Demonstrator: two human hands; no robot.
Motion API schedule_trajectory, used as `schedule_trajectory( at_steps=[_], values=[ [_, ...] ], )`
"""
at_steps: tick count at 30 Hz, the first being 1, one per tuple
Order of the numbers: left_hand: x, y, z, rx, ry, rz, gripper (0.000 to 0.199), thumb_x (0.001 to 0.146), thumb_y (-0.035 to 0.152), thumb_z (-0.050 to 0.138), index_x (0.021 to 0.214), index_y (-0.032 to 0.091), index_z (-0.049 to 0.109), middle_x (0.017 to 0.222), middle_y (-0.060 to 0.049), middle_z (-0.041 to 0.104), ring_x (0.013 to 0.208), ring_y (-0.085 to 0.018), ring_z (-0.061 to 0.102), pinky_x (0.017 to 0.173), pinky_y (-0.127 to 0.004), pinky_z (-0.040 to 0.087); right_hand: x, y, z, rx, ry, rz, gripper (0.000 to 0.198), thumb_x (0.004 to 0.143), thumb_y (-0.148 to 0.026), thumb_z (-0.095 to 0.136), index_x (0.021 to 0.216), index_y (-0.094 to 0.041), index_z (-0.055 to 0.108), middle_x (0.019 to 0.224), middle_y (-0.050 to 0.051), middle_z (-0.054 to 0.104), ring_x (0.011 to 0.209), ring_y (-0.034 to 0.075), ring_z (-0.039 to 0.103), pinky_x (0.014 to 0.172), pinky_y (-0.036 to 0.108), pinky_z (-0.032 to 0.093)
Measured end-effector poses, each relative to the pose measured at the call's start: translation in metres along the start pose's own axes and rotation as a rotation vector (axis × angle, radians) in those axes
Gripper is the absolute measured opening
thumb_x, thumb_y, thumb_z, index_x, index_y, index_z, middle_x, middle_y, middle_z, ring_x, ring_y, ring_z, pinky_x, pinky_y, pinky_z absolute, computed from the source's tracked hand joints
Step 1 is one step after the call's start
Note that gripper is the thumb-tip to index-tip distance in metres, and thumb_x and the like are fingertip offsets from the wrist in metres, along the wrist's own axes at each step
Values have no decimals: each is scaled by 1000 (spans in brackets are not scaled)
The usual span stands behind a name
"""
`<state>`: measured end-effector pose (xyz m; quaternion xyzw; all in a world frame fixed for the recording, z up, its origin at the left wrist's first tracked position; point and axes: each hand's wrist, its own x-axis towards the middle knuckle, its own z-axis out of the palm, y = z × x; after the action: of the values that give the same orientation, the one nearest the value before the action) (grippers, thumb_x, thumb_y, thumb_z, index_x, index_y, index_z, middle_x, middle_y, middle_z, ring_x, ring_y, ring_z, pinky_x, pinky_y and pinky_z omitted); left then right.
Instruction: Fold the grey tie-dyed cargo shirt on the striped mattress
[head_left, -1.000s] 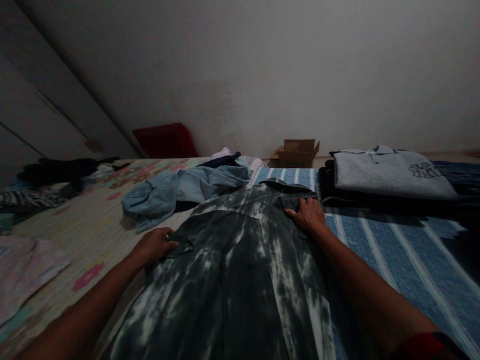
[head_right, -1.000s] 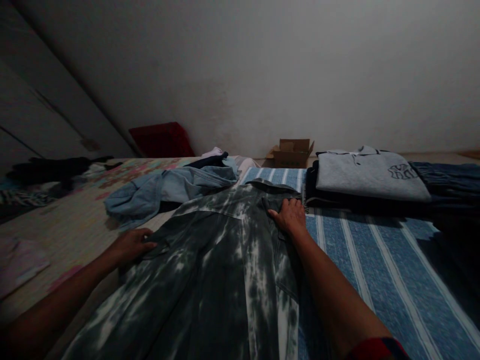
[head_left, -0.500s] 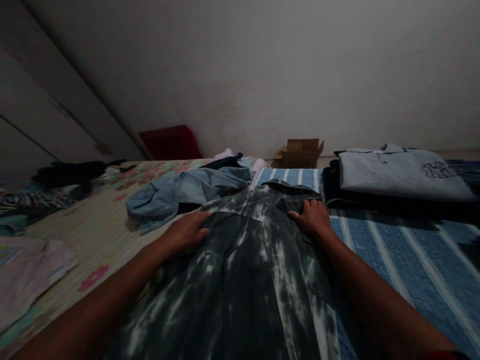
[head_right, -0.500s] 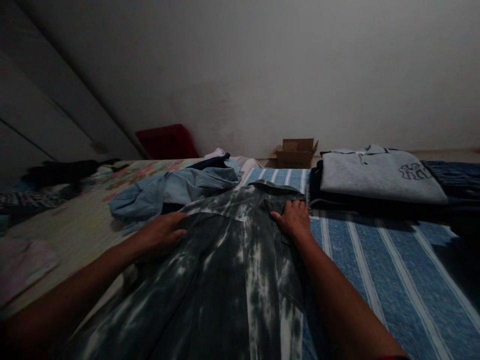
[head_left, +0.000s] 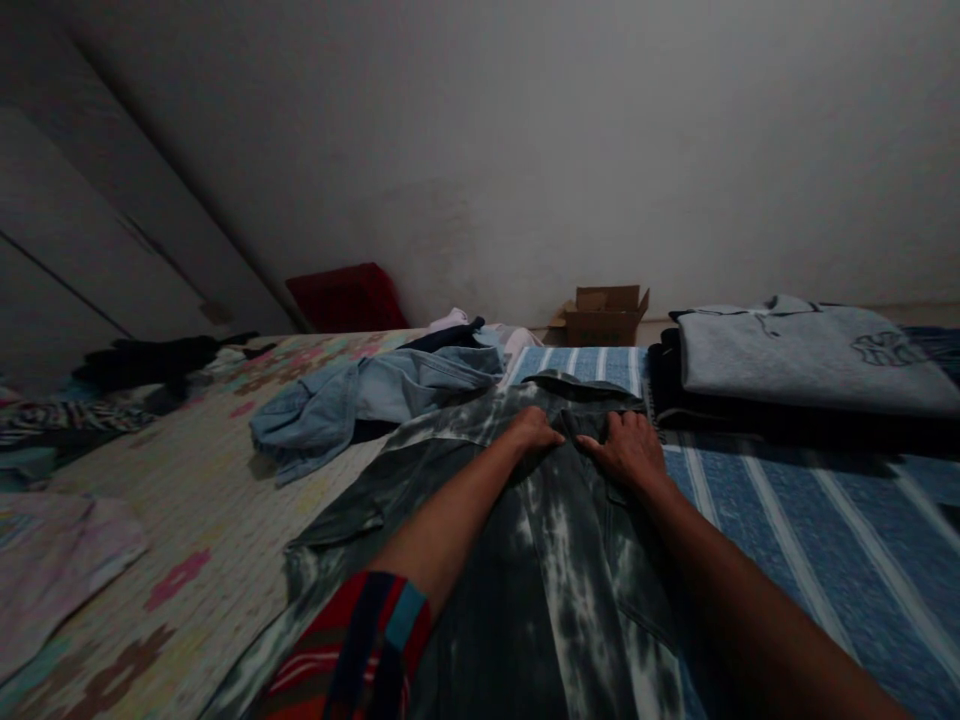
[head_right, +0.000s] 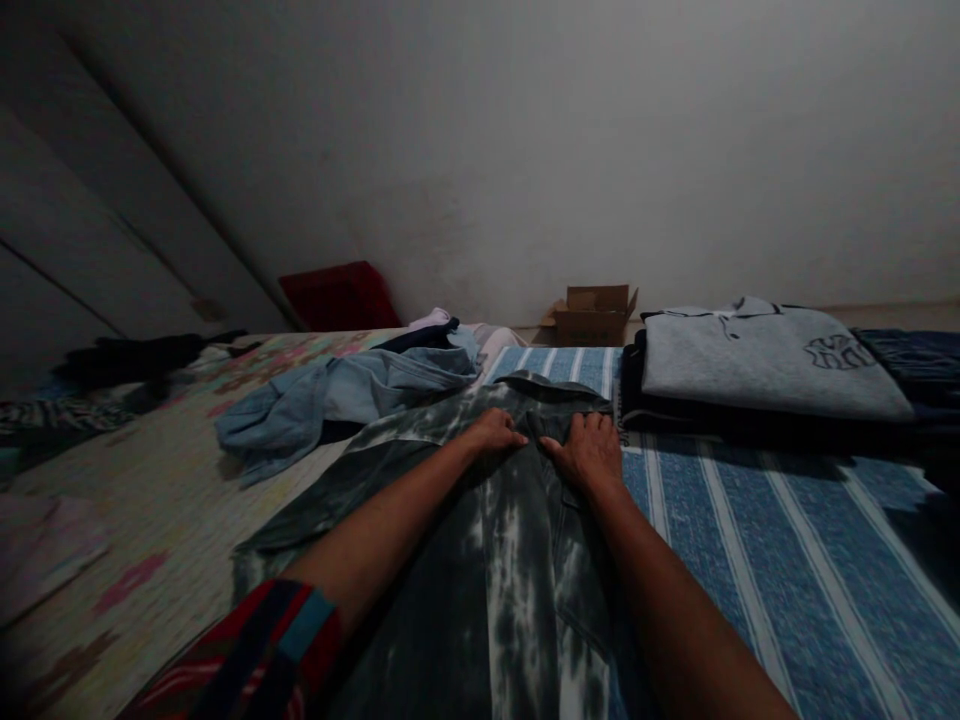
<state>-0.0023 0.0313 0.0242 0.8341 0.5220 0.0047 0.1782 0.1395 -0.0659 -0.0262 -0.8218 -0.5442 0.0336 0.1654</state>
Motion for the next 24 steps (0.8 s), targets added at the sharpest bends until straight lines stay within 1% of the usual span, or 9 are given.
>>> schedule_trajectory(
  at_steps=[2,5,11,13,17,19,22,24],
  values=[
    [4,-6,1,-63,25,-8,15,66,30,70,65,16,64,55,1,55,59,-15,55,52,-24,40,0,0,-1,5,-6,9,66,81,-67,46,112,-10,56,115,20,54,111,33,45,93,40,32],
    [4,-15,0,-142,55,-1,10,67,25,67,65,16,61,52,4,50,54,-12,51,50,-22,37,1,-1,-2,10,-4,18,67,81,-69,45,112,-11,56,115,20,54,112,33,45,93,40,32],
    [-4,-23,3,-198,94,14,13,63,21,67,57,17,56,51,6,46,54,-11,46,50,-22,32,0,0,-1,7,12,35,64,84,-67,41,112,-12,56,115,19,54,112,33,45,93,41,32],
    [-6,-23,5,-205,98,7,12,64,20,65,57,17,56,51,5,46,54,-11,46,50,-22,32,0,-2,-1,-17,2,29,66,84,-67,41,113,-10,56,115,21,55,112,33,46,93,41,32],
    [-10,-22,5,-201,65,-10,12,64,20,63,54,16,57,51,4,48,56,-12,48,52,-23,33,4,-11,3,-95,10,52,79,82,-73,38,112,-3,57,117,28,54,111,39,47,91,45,32],
    [-13,-23,2,-200,42,-7,17,68,23,61,53,17,57,52,3,48,56,-12,48,52,-23,33,6,-17,7,-124,34,88,84,80,-75,37,112,0,57,118,30,53,111,42,47,89,48,31],
    [-20,-25,-5,-197,-15,13,31,76,35,58,51,17,56,51,3,47,55,-12,47,50,-23,32,8,-24,12,-146,47,134,89,79,-77,37,114,2,57,120,33,52,111,45,46,87,50,31],
    [-26,-26,-10,-195,-66,32,40,77,44,60,48,17,55,50,3,46,54,-12,46,49,-23,32,9,-27,14,-147,45,160,89,79,-76,39,116,3,56,121,35,51,112,46,46,87,52,31]
  ],
)
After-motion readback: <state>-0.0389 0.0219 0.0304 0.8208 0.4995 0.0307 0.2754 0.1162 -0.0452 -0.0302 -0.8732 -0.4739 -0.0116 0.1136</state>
